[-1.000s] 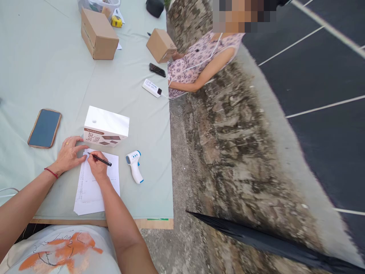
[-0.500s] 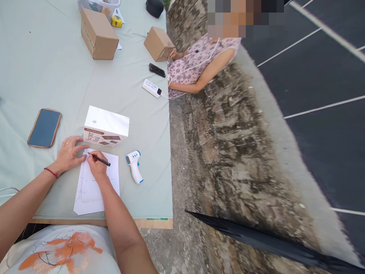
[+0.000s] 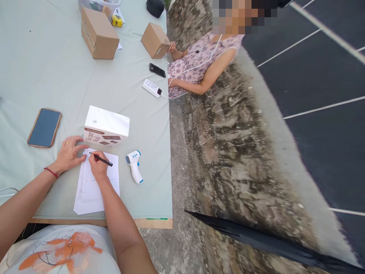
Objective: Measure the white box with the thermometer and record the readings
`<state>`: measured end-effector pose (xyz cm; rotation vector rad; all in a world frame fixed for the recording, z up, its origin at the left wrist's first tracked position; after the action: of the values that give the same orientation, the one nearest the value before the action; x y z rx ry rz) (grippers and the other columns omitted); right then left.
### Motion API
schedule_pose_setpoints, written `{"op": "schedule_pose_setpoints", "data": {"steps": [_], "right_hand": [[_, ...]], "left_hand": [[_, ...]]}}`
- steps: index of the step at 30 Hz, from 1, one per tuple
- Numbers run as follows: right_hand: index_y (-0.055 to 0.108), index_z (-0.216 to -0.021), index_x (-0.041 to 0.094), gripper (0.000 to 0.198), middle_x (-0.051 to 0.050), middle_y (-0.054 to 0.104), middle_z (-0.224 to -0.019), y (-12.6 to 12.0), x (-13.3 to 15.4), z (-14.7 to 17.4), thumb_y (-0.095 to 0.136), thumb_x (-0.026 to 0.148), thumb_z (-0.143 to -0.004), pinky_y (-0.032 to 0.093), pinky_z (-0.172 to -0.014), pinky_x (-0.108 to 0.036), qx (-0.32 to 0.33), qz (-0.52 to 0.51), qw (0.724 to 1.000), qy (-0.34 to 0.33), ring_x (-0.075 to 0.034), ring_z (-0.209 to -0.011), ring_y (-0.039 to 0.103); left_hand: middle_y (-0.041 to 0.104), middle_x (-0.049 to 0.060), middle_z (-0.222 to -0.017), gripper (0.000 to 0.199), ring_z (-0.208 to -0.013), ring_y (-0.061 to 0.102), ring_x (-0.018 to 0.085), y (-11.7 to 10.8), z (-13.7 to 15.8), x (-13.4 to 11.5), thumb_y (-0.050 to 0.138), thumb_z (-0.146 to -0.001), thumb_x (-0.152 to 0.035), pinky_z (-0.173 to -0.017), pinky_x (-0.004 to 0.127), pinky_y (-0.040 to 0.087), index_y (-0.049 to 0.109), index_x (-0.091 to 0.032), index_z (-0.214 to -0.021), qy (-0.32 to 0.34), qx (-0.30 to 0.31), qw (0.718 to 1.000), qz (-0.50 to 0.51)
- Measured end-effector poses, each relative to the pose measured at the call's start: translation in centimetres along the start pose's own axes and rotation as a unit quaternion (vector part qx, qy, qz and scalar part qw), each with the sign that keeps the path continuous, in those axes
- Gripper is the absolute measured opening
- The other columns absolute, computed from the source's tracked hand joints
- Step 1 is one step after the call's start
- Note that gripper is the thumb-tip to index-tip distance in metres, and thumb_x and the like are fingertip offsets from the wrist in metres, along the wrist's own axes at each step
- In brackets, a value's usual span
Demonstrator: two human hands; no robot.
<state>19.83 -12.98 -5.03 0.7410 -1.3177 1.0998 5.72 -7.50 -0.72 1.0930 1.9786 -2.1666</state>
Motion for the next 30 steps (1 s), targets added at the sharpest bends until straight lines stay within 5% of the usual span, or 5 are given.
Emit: {"op": "schedule_pose_setpoints", "data": {"steps": [11,17,22,26,30], "right_hand": [[0.058,-0.075,0.019,0.024,-0.001,0.059,-0.069,0.0,0.7,0.0,0.050,0.041,-0.078,0.047,-0.062,-0.028,0.004,0.001,1.000,-0.004,-0.015,-0.063,0.053],[0.064,-0.097,0.019,0.022,-0.004,0.066,-0.087,-1.5,5.4,0.7,0.051,0.037,-0.094,0.052,-0.076,-0.031,0.045,0.023,0.994,-0.094,-0.018,-0.079,0.062],[0.061,-0.113,0.016,0.026,-0.009,0.064,-0.096,-4.3,9.1,3.1,0.037,0.018,-0.103,0.047,-0.080,-0.034,0.051,0.240,0.930,-0.272,-0.021,-0.089,0.059],[0.064,-0.109,0.015,0.031,-0.007,0.061,-0.084,-5.9,7.2,4.6,0.037,0.006,-0.096,0.036,-0.071,-0.034,0.042,0.406,0.868,-0.281,-0.021,-0.077,0.053],[0.069,-0.098,0.017,0.025,-0.004,0.060,-0.078,-5.9,4.9,5.6,0.050,0.005,-0.087,0.030,-0.068,-0.033,0.052,0.443,0.859,-0.252,-0.020,-0.073,0.051]], "left_hand": [[0.053,0.013,-0.128,0.032,-0.124,0.048,0.031,0.0,0.0,0.0,0.058,-0.082,-0.035,-0.114,0.054,0.034,0.074,-0.020,-0.106,-0.001,0.012,1.000,-0.001],[0.053,0.014,-0.128,0.031,-0.124,0.048,0.032,0.0,-0.2,-0.1,0.058,-0.081,-0.033,-0.114,0.055,0.034,0.072,-0.020,-0.105,-0.008,0.025,1.000,0.002],[0.056,0.013,-0.126,0.030,-0.125,0.049,0.032,-0.1,-0.3,0.4,0.057,-0.076,-0.033,-0.115,0.054,0.033,0.061,-0.019,-0.101,-0.036,0.032,0.998,0.038],[0.057,0.013,-0.126,0.033,-0.119,0.052,0.031,-0.7,-0.7,1.1,0.053,-0.072,-0.031,-0.111,0.053,0.037,0.049,-0.019,-0.103,-0.097,0.028,0.989,0.103],[0.052,0.017,-0.134,0.060,-0.114,0.055,0.031,-0.9,-1.8,2.3,0.051,-0.074,-0.035,-0.104,0.053,0.043,0.041,-0.014,-0.129,-0.199,0.032,0.969,0.144]]}}
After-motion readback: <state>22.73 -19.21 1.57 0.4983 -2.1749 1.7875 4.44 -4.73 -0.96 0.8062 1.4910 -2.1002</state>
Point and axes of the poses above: each hand's wrist, its own z-axis away from the middle knuckle, its own y-axis out of the palm, x = y × z, the point moved 8 cm from there along -z, towards the middle knuckle
